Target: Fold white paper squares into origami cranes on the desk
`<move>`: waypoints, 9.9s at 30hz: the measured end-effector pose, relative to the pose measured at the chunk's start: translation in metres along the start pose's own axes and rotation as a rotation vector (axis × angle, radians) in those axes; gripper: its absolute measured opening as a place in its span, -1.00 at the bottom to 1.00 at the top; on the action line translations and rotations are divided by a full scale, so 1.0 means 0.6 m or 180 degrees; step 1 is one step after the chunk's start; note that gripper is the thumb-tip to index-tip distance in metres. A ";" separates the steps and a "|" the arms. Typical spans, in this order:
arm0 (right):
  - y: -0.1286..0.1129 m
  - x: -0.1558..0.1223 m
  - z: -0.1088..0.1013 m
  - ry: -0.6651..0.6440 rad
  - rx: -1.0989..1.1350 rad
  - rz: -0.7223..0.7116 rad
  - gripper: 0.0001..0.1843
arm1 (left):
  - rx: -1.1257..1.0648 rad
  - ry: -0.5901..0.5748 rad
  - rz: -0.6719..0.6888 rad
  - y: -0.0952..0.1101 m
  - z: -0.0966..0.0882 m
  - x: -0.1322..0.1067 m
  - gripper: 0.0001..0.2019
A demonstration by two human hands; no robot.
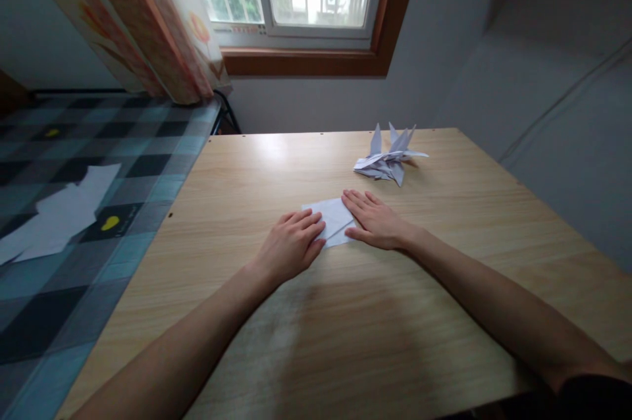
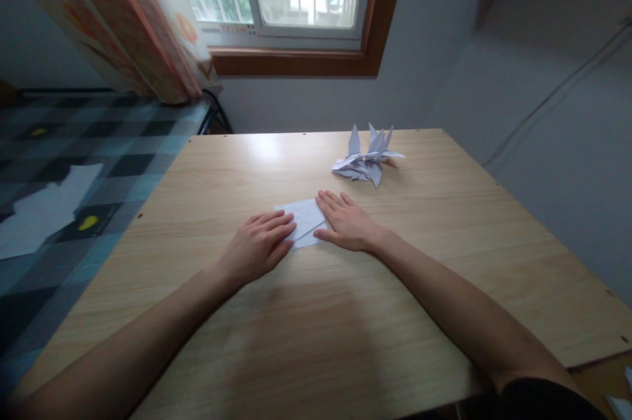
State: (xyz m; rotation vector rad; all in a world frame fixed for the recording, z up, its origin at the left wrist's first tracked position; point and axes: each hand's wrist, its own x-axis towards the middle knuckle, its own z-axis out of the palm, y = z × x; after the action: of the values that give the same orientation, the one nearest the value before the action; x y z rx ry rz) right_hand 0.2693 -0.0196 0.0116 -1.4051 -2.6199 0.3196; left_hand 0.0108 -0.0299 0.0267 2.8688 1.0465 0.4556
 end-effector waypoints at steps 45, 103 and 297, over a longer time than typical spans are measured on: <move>-0.080 0.024 -0.011 0.1682 0.5888 0.0891 -0.46 | -0.0686 0.0963 -0.0711 0.003 0.006 0.000 -0.86; -0.058 -0.048 0.010 0.0901 0.0172 -0.0713 -0.72 | -0.0184 -0.0114 0.0241 -0.010 -0.008 -0.005 -0.46; -0.047 -0.026 0.021 0.1330 0.0219 -0.0427 -0.76 | 0.0378 0.1605 0.0532 -0.004 -0.011 -0.009 -0.59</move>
State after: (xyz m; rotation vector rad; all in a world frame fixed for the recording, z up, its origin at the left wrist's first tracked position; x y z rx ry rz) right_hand 0.2523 -0.0490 0.0060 -1.1230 -2.3194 0.0851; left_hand 0.0035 -0.0317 0.0312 3.0342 0.9064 1.2161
